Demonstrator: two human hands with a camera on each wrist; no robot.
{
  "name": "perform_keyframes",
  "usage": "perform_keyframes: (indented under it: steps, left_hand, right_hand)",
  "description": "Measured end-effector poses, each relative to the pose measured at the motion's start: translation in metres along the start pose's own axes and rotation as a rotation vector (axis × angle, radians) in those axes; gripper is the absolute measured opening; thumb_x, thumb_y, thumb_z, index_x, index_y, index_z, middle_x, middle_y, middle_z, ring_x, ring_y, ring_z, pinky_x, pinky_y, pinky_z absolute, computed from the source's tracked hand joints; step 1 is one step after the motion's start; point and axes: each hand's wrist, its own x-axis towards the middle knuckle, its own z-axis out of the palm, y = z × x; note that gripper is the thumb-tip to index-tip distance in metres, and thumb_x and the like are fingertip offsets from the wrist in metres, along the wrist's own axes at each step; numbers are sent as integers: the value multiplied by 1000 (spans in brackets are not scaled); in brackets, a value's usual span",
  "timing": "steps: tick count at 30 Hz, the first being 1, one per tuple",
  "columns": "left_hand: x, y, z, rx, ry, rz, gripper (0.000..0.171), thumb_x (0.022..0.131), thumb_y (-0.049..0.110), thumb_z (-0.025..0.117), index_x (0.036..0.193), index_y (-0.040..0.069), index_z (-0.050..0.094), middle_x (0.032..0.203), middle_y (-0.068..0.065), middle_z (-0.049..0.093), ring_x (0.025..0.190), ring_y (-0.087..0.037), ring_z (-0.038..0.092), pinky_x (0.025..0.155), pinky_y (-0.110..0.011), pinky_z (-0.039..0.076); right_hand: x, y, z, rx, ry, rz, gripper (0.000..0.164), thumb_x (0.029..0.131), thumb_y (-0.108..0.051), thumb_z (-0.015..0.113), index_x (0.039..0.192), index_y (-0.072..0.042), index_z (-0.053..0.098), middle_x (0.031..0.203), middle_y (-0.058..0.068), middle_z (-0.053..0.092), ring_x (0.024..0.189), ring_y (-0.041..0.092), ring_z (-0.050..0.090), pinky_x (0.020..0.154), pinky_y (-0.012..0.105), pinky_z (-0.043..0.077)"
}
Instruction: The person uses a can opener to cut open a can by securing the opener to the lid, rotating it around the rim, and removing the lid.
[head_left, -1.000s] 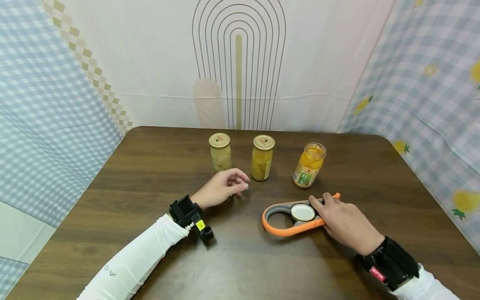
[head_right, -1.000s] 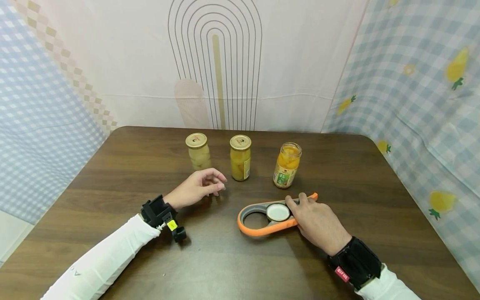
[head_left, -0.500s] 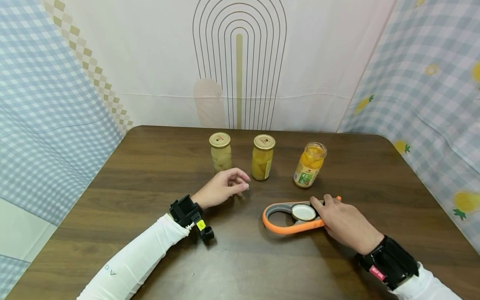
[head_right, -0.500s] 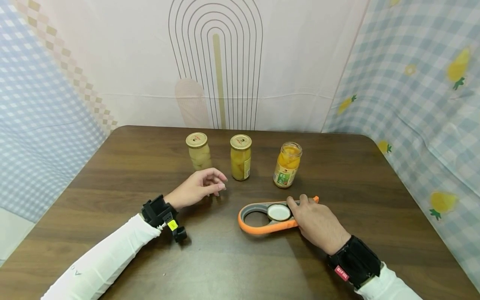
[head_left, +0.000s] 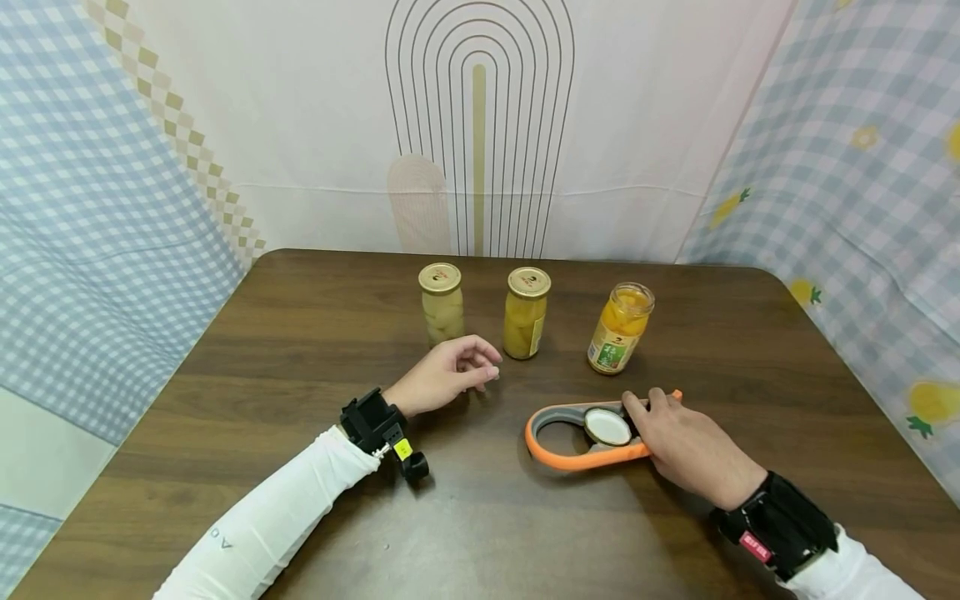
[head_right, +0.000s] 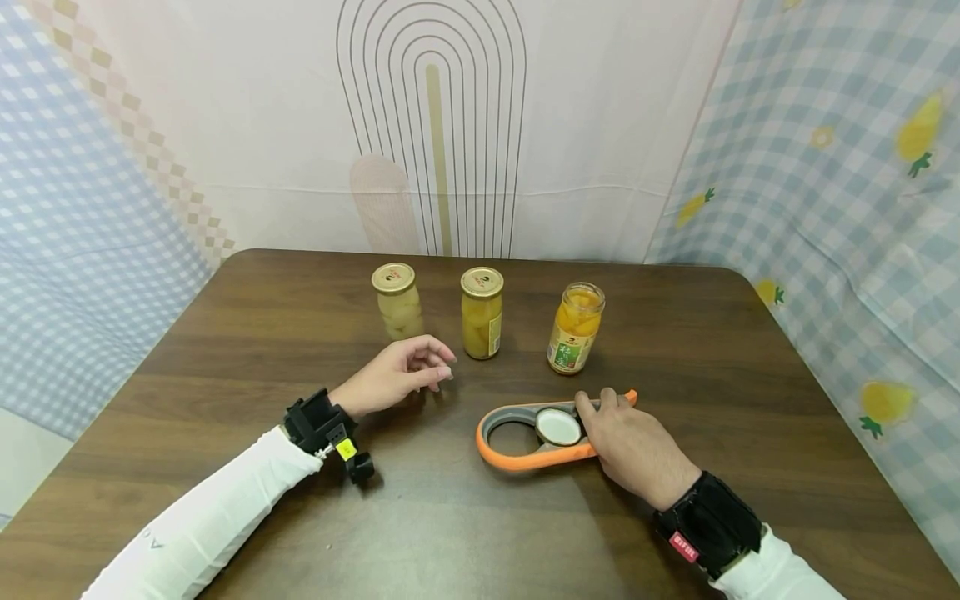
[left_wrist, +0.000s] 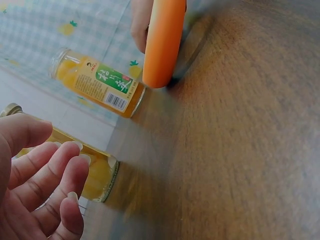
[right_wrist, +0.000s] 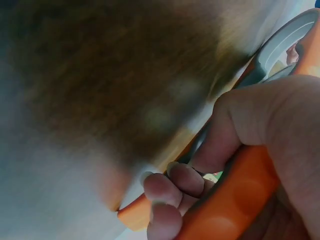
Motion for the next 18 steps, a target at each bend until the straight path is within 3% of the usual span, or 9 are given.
perform_keyframes:
  steps: [10, 18]
  left_hand:
    - [0, 0, 0, 0, -1, -2, 26, 100, 13, 64, 121, -2, 61, 102, -23, 70, 83, -32, 70, 67, -32, 53]
    - [0, 2, 0, 11, -2, -10, 26, 100, 14, 64, 121, -1, 61, 102, -22, 70, 83, -33, 70, 67, -31, 53]
  right_hand:
    - [-1, 1, 4, -23, 0, -15, 54, 70, -2, 86, 119, 2, 61, 83, 16, 54, 58, 11, 43, 42, 20, 36]
    - [0, 0, 4, -48, 32, 10, 35, 73, 0, 81, 100, 2, 58, 74, 9, 45, 59, 12, 37, 43, 20, 35]
